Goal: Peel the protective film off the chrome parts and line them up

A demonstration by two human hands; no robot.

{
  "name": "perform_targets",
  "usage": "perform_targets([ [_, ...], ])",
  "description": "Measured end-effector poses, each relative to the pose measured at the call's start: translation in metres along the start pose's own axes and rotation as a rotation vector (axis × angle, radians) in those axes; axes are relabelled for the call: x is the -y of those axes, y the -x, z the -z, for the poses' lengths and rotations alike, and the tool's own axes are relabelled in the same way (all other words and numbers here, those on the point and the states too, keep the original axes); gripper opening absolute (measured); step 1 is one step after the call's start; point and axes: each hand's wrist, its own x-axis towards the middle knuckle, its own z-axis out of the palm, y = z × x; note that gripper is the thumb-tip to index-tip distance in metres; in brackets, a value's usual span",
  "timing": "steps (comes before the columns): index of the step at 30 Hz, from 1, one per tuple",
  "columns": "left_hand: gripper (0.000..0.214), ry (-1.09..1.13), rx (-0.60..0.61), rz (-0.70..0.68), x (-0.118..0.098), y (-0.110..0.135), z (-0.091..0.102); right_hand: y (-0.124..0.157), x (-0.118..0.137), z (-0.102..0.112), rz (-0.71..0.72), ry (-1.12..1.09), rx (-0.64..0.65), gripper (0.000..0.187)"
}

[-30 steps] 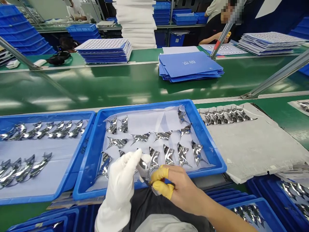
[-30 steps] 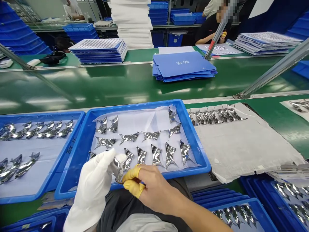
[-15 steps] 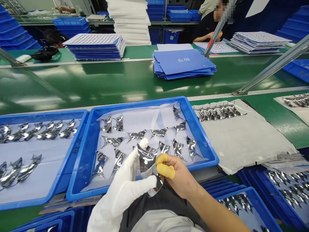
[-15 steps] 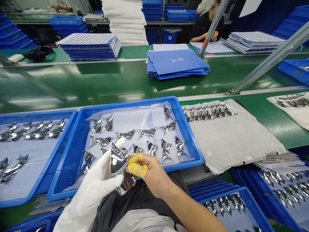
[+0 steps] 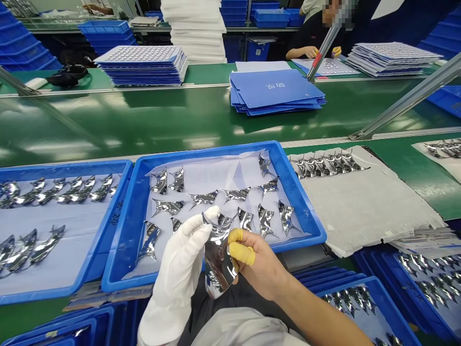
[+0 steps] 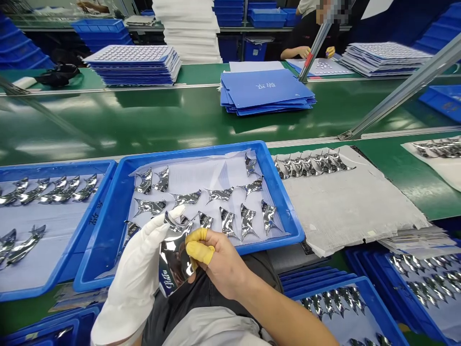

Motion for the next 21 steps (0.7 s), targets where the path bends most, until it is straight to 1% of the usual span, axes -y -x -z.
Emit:
perform_targets([
  [6,0.030,-0.040,-0.035,0.007,-0.004,0.000,-0.008,0.001,-0.006,0.002,0.072,0.051,0.012,0.034],
  [10,0.029,-0.026,0.005,-0.004,-0.002,0.000,-0.005,0.002,-0.005,0.005,0.087,0.097,0.011,0.033],
  [12,0.031,-0.016,0.045,-0.001,0.000,0.001,0.001,0.004,-0.002,0.006,0.131,0.196,0.029,0.031],
  [13,0.033,-0.018,0.063,0.004,0.001,0.001,0.004,0.005,0.000,0.007,0.177,0.279,0.042,0.030],
  [15,0.037,-0.020,0.100,0.019,0.002,0.003,0.012,0.007,0.004,0.010,0.308,0.480,0.077,0.027],
  [17,0.038,-0.014,0.122,0.002,0.002,0.005,0.018,0.007,0.007,0.013,0.430,0.645,0.108,0.026],
  [19,0.035,-0.017,0.132,-0.039,0.002,0.008,0.023,0.006,0.009,0.016,0.487,0.721,0.125,0.027],
  [21,0.034,-0.042,0.135,-0.079,0.002,0.009,0.025,0.004,0.009,0.019,0.492,0.739,0.125,0.030],
])
